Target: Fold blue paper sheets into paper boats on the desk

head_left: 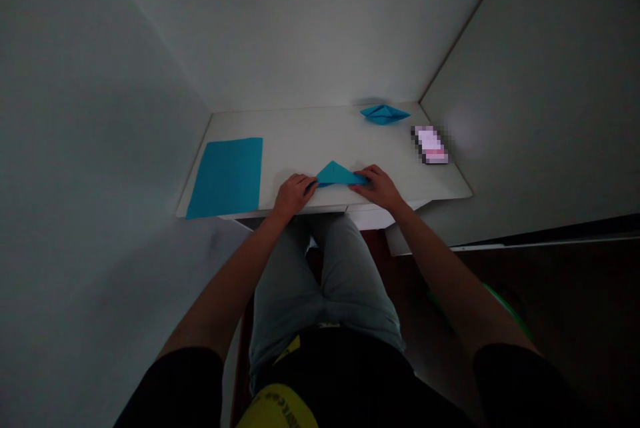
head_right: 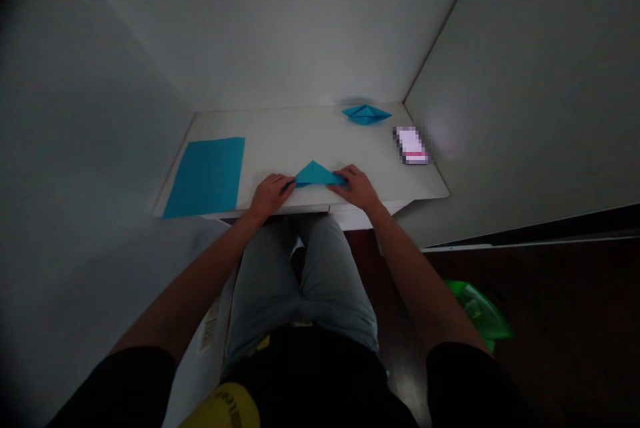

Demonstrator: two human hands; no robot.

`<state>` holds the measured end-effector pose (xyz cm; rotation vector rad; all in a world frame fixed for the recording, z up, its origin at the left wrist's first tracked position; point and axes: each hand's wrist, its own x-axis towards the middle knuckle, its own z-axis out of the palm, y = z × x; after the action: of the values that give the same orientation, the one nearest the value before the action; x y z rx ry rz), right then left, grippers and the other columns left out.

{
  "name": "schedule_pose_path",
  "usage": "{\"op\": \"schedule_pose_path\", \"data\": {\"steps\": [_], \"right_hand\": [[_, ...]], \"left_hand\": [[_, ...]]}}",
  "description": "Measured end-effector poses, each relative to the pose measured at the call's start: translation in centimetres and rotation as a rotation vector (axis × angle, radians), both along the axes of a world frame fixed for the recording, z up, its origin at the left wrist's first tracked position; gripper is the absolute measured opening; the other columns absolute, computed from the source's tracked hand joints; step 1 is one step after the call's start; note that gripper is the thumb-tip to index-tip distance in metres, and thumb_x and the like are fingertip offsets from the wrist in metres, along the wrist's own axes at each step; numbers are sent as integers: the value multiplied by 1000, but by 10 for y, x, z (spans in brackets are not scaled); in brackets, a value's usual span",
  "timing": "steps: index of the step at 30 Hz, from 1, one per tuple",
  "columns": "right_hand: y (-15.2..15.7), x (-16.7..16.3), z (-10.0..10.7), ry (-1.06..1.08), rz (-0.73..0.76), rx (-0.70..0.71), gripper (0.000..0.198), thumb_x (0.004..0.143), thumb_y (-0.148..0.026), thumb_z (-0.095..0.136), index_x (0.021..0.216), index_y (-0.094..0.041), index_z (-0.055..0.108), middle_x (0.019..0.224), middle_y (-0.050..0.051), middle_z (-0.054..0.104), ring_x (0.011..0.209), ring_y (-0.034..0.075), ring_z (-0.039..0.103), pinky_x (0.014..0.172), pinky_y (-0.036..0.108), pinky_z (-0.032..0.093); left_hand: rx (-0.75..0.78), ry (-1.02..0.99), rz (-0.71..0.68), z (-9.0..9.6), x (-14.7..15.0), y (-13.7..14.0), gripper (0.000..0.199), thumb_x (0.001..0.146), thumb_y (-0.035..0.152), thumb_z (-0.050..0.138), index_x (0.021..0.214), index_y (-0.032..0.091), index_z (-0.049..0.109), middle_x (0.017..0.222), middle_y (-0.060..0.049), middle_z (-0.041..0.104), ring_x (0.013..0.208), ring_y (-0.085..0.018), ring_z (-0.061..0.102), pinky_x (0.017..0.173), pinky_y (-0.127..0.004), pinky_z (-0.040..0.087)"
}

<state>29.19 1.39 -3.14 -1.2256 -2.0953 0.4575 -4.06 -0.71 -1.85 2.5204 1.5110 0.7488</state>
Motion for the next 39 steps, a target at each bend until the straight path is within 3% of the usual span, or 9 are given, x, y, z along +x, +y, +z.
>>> {"op": "schedule_pose_path", "data": {"steps": [4, 8, 11, 15, 21, 27, 32, 35, 39], "right_hand": [[-4, -5, 7, -13, -26, -14, 59, 102, -74, 67, 132, -25, 81, 118, 15, 78, 107, 34, 76, 99, 54, 64], [-7, -16, 6, 72, -97, -41, 70, 93, -82, 74, 135, -25, 78, 127, 16, 79, 116, 38, 76, 103, 58, 62], [-4, -25, -2, 229, -176, -87, 84, 85, -84, 80, 143, -24, 71, 127, 16, 78, 107, 35, 77, 97, 55, 65], [7, -35, -14, 504, -239, -130, 99, 83, -82, 83, 161, -30, 52, 133, 14, 73, 98, 28, 76, 88, 49, 69], [11, -60, -26, 554, -206, -65, 125, 81, -78, 87, 178, -34, 21, 160, 20, 54, 128, 37, 69, 92, 53, 70], [5, -78, -21, 406, -141, 43, 73, 103, -46, 67, 170, -32, 43, 150, 18, 58, 122, 34, 69, 89, 51, 69], [3, -67, -10, 259, -52, 78, 59, 99, -18, 56, 156, -32, 64, 140, 14, 65, 122, 30, 68, 100, 51, 66], [2, -52, -6, 137, 28, 105, 54, 97, -10, 54, 143, -29, 75, 133, 13, 71, 124, 31, 69, 110, 53, 61], [2, -30, -3, -58, 102, 121, 36, 101, -19, 63, 127, -30, 84, 131, 12, 77, 118, 32, 72, 106, 55, 58]], "left_hand": [[-13, 2, 42, 2, 9, -1, 31, 104, 14, 67, 131, 20, 80, 121, -12, 81, 117, -29, 74, 108, -43, 60], [-93, -67, 67, 6, 26, -1, 36, 101, 14, 71, 136, 22, 79, 121, -10, 79, 110, -26, 75, 103, -38, 61], [-142, -111, 83, 8, 35, 0, 34, 101, 15, 71, 134, 22, 80, 121, -10, 78, 104, -24, 76, 99, -36, 61], [-195, -170, 86, 10, 36, 1, 28, 100, 16, 73, 126, 20, 82, 114, -9, 77, 97, -22, 75, 97, -34, 60], [-213, -226, 132, 8, 35, 3, 31, 98, 16, 76, 129, 19, 79, 104, -7, 78, 94, -22, 73, 94, -35, 58], [-294, -328, 137, 3, 34, 4, 52, 95, 23, 82, 144, 21, 67, 88, 1, 77, 80, -19, 73, 82, -32, 56], [-314, -482, 142, 4, 31, 2, 79, 99, 32, 81, 168, 20, 44, 83, 4, 75, 74, -17, 71, 78, -30, 55], [-240, -448, 171, 6, 29, 3, 65, 98, 28, 80, 159, 23, 59, 90, 1, 73, 82, -18, 71, 84, -31, 57], [-168, -322, 193, 7, 28, 5, 34, 92, 19, 83, 126, 25, 84, 121, -7, 69, 90, -18, 69, 91, -33, 58]]}}
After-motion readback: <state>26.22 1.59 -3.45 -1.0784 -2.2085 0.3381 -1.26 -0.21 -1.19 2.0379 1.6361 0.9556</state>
